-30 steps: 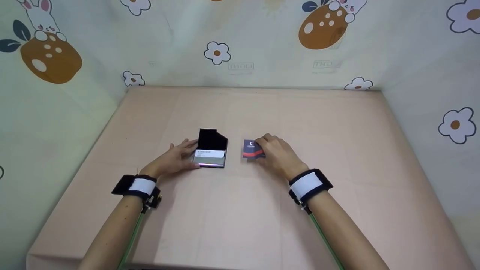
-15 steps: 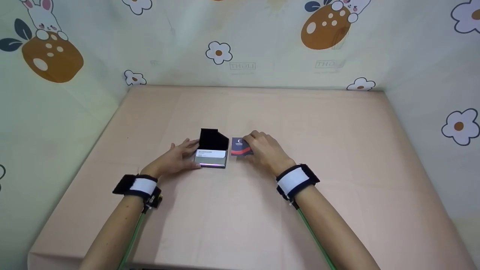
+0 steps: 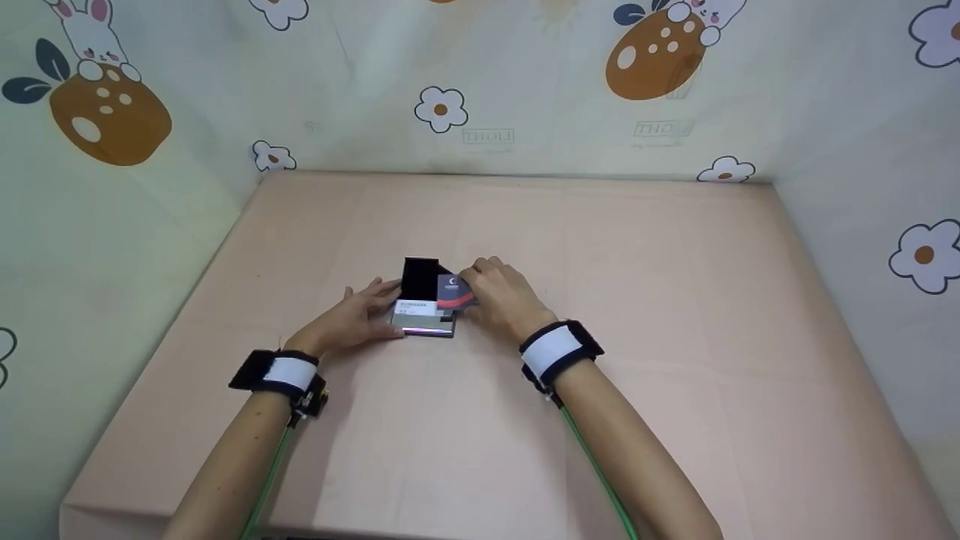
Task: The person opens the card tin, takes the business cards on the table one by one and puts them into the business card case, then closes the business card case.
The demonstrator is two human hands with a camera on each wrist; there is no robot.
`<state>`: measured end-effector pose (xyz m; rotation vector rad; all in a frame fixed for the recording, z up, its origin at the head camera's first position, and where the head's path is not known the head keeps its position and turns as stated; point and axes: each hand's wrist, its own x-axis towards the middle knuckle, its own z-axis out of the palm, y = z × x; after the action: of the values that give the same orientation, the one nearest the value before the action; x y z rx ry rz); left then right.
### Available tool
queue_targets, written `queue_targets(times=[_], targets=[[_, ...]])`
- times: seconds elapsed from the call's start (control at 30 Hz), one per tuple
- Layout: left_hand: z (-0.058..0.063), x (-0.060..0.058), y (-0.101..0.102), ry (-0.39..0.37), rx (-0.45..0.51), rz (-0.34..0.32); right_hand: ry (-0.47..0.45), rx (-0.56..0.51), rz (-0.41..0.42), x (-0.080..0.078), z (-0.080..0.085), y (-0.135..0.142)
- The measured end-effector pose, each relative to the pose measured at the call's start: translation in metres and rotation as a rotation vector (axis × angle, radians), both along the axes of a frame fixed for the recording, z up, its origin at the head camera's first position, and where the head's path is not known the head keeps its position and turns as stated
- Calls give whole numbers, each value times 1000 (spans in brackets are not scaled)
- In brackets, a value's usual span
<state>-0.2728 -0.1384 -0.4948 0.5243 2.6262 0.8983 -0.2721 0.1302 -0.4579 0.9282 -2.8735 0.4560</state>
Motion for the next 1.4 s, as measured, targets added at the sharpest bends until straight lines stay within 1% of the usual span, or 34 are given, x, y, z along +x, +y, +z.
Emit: queue_targets(times=[0.3,0.47,0.6,0.83,1.07,1.23,1.4], targets=[[1,1,2,7,-3,-5,-26,-5,-7,-5,-5,-13],[1,1,4,-4,4,-1,-17,5,17,-7,-9,-22],[2,0,5,-13,11,0,-16,1,25,-8,-8,-29],[6,-1,7,-30,-5,5,-30,2,-3,-12,-7,-39],[5,0,4,-30,-19,11,-38,24,-6,-14,-10,-49],[4,1,2,-23,-23,10,-78,37,-18,-15,-11,-58],[2,1,0,-33,-28,13,-160,28,-52,-17,-15,-63]])
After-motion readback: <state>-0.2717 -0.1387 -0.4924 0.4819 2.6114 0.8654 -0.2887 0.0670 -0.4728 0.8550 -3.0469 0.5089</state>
